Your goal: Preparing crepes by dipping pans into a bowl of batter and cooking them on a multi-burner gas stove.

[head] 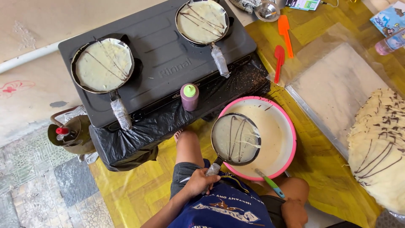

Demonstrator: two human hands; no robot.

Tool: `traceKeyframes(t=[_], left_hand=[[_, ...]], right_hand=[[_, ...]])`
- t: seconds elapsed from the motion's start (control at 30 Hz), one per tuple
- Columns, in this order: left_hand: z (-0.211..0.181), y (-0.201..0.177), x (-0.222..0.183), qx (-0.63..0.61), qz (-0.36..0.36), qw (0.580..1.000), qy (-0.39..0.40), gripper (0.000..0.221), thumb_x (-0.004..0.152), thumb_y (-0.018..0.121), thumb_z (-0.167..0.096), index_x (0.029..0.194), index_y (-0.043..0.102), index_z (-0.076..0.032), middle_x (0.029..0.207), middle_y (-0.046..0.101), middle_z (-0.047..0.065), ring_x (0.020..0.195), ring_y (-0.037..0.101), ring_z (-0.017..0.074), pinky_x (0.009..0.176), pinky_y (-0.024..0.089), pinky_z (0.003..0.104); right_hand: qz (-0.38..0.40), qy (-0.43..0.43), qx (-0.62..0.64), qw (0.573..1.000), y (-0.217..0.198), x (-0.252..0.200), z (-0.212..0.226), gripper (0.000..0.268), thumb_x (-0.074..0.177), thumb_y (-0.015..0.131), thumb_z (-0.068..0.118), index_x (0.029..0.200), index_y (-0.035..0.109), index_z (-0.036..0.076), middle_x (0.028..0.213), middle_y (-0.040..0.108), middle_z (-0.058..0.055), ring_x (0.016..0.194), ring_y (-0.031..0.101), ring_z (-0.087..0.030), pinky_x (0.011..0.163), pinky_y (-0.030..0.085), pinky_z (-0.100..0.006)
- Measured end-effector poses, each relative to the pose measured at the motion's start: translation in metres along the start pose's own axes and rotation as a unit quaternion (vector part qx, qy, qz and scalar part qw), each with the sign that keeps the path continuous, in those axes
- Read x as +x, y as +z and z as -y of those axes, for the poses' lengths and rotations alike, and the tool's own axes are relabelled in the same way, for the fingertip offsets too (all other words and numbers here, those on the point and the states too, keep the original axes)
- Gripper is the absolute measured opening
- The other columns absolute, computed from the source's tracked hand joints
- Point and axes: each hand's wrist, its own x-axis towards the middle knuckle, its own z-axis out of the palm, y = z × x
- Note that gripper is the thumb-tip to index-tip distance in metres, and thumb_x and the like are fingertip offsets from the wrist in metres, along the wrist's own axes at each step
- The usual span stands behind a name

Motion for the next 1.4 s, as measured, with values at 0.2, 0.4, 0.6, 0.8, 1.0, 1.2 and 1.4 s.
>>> traceKeyframes(t=[0.2,0.4,0.6,0.8,1.0,1.2,1.4], left_hand=[[0.005,-0.001,0.006,-0.002,-0.007,1.000,-0.014,0.032,0.094,0.081,-0.022,0.081,0.057,-0.006,0.056,0.063,0.009,0.037,0.055,0.0173,0.041,0.043,0.028],[0.006,-0.010,0.012,0.019,-0.004,1.000,-0.023,0.036,0.095,0.080,-0.028,0.085,0.053,-0.007,0.056,0.063,0.008,0.037,0.054,0.0161,0.045,0.044,0.029],[-0.007,-0.005,0.007,-0.001,-0.052,0.997,-0.054,0.027,0.091,0.081,-0.022,0.082,0.062,-0.005,0.056,0.062,0.008,0.037,0.051,0.0166,0.042,0.041,0.029],[-0.002,-0.010,0.011,-0.015,-0.070,0.995,-0.076,0.035,0.093,0.084,-0.020,0.075,0.059,-0.005,0.053,0.061,0.010,0.037,0.051,0.0171,0.039,0.038,0.028],[-0.003,-0.016,0.021,-0.004,-0.087,0.988,-0.130,0.032,0.094,0.083,-0.025,0.081,0.061,-0.006,0.058,0.063,0.008,0.040,0.053,0.0163,0.042,0.042,0.028],[-0.021,-0.014,0.023,-0.008,-0.073,0.990,-0.120,0.039,0.095,0.083,-0.023,0.073,0.055,-0.007,0.057,0.061,0.009,0.039,0.054,0.0169,0.042,0.040,0.027],[-0.019,-0.009,0.028,-0.036,-0.068,0.989,-0.127,0.028,0.093,0.084,-0.020,0.085,0.062,-0.005,0.056,0.060,0.009,0.039,0.053,0.0171,0.043,0.042,0.026]], right_hand=[[0.114,0.051,-0.024,0.992,-0.059,-0.018,0.003,0.065,0.102,0.026,0.046,0.149,0.057,0.014,0.149,0.062,-0.019,0.135,0.064,-0.035,0.107,0.050,-0.047],[-0.051,-0.105,0.090,0.989,-0.280,-0.069,0.098,0.060,0.106,0.028,0.057,0.156,0.049,0.029,0.141,0.067,-0.009,0.124,0.065,-0.038,0.099,0.054,-0.054],[0.080,-0.362,0.252,0.894,-0.385,-0.131,0.293,0.059,0.100,0.039,0.055,0.140,0.065,0.019,0.133,0.071,-0.002,0.119,0.066,-0.020,0.105,0.047,-0.036],[0.095,-0.398,0.305,0.860,-0.392,-0.112,0.421,0.056,0.106,0.034,0.047,0.149,0.050,0.016,0.127,0.070,-0.005,0.092,0.074,-0.018,0.085,0.058,-0.031],[0.048,-0.421,0.288,0.859,-0.378,-0.082,0.479,0.051,0.109,0.029,0.052,0.086,0.053,0.013,0.079,0.058,-0.005,0.075,0.056,-0.024,0.069,0.037,-0.041],[0.145,-0.388,0.346,0.842,-0.380,-0.092,0.484,0.052,0.106,0.034,0.050,0.126,0.065,0.013,0.078,0.056,-0.003,0.073,0.067,-0.017,0.058,0.058,-0.032],[0.273,-0.319,0.499,0.758,-0.383,-0.094,0.498,0.061,0.101,0.042,0.058,0.112,0.069,0.005,0.085,0.073,-0.011,0.061,0.066,-0.016,0.048,0.049,-0.028]])
